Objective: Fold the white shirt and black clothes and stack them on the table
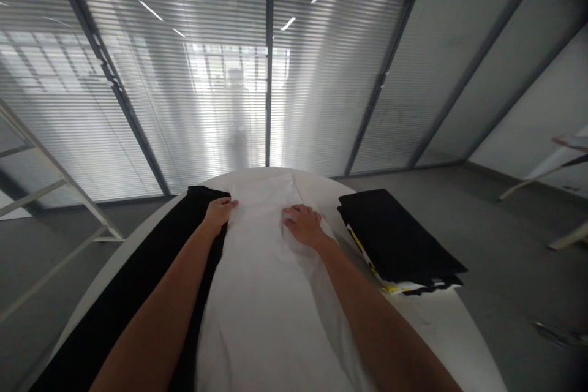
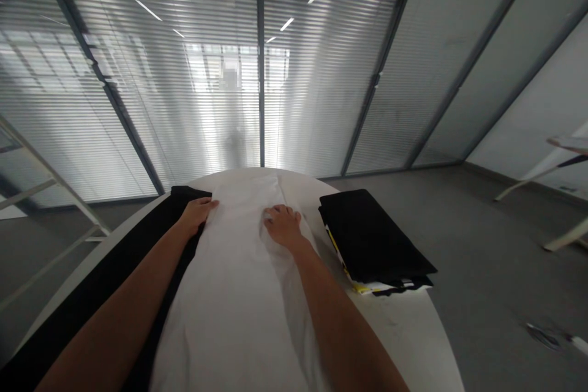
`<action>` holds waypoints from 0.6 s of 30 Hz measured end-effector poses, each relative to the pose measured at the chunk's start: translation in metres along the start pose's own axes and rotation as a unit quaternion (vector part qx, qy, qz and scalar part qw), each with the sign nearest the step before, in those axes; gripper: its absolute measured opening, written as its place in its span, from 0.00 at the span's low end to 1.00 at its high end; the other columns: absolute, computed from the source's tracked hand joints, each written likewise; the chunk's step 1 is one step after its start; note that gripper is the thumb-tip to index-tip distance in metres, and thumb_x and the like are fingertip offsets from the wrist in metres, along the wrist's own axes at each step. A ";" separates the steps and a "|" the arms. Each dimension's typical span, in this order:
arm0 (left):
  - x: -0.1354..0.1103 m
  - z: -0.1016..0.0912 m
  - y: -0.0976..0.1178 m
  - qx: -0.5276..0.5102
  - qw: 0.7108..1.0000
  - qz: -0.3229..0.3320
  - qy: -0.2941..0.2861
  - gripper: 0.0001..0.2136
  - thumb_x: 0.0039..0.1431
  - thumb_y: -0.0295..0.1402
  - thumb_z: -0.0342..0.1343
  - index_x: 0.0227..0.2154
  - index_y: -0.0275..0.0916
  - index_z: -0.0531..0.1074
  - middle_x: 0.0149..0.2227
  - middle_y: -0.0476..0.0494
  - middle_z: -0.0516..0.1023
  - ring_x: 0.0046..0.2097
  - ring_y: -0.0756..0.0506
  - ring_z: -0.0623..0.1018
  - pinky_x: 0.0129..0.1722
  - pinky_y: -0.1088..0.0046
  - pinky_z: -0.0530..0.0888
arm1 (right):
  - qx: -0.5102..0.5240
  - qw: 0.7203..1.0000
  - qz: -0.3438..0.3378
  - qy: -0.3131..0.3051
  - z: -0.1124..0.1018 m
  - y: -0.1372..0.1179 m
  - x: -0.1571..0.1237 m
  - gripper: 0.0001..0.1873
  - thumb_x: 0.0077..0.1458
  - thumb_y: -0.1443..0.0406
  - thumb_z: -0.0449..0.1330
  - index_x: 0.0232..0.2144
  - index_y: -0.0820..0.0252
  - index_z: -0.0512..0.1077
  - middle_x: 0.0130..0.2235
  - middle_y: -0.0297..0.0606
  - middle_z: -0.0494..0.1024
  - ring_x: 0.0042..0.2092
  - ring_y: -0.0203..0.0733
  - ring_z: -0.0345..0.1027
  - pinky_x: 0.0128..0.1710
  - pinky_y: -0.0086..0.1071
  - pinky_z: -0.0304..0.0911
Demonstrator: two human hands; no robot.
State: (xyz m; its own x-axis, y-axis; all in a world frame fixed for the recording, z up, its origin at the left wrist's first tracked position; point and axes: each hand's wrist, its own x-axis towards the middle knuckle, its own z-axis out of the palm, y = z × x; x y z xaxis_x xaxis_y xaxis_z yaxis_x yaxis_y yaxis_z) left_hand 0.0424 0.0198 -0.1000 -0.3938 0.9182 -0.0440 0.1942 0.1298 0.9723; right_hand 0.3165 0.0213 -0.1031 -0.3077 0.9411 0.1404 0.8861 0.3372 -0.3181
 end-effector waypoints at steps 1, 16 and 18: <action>-0.001 0.000 0.002 -0.012 1.000 -0.006 -0.001 0.16 0.43 0.40 0.64 0.32 0.34 0.78 0.26 0.45 0.78 0.24 0.50 0.72 0.22 0.76 0.66 | 0.008 1.000 0.001 -0.002 0.000 0.001 0.001 0.21 0.60 0.58 0.51 0.55 0.44 0.69 0.58 0.38 0.67 0.58 0.51 0.57 0.57 0.51 0.46; -0.012 -0.012 0.034 -0.103 0.988 -0.109 -0.028 0.10 0.41 0.23 0.63 0.30 0.38 0.75 0.26 0.48 0.73 0.25 0.49 0.72 0.21 0.72 0.74 | 0.073 0.993 0.091 -0.011 -0.002 0.013 0.021 0.24 0.57 0.59 0.54 0.57 0.49 0.69 0.61 0.41 0.66 0.64 0.55 0.54 0.62 0.53 0.46; -0.010 -0.010 0.032 -0.128 0.984 -0.121 -0.033 0.09 0.42 0.23 0.62 0.29 0.37 0.75 0.26 0.47 0.73 0.25 0.48 0.72 0.22 0.69 0.76 | 0.117 0.988 0.103 -0.006 -0.004 0.014 0.030 0.23 0.56 0.60 0.56 0.54 0.49 0.72 0.59 0.41 0.69 0.62 0.57 0.56 0.61 0.55 0.46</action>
State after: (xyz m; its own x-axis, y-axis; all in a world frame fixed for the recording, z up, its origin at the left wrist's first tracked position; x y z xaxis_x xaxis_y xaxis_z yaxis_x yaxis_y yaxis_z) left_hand 0.0434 0.0108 -0.0665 -0.3400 0.8954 -0.2876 -0.1340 0.2566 0.9572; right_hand 0.3212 0.0546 -0.0997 -0.1340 0.9902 0.0387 0.8266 0.1332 -0.5469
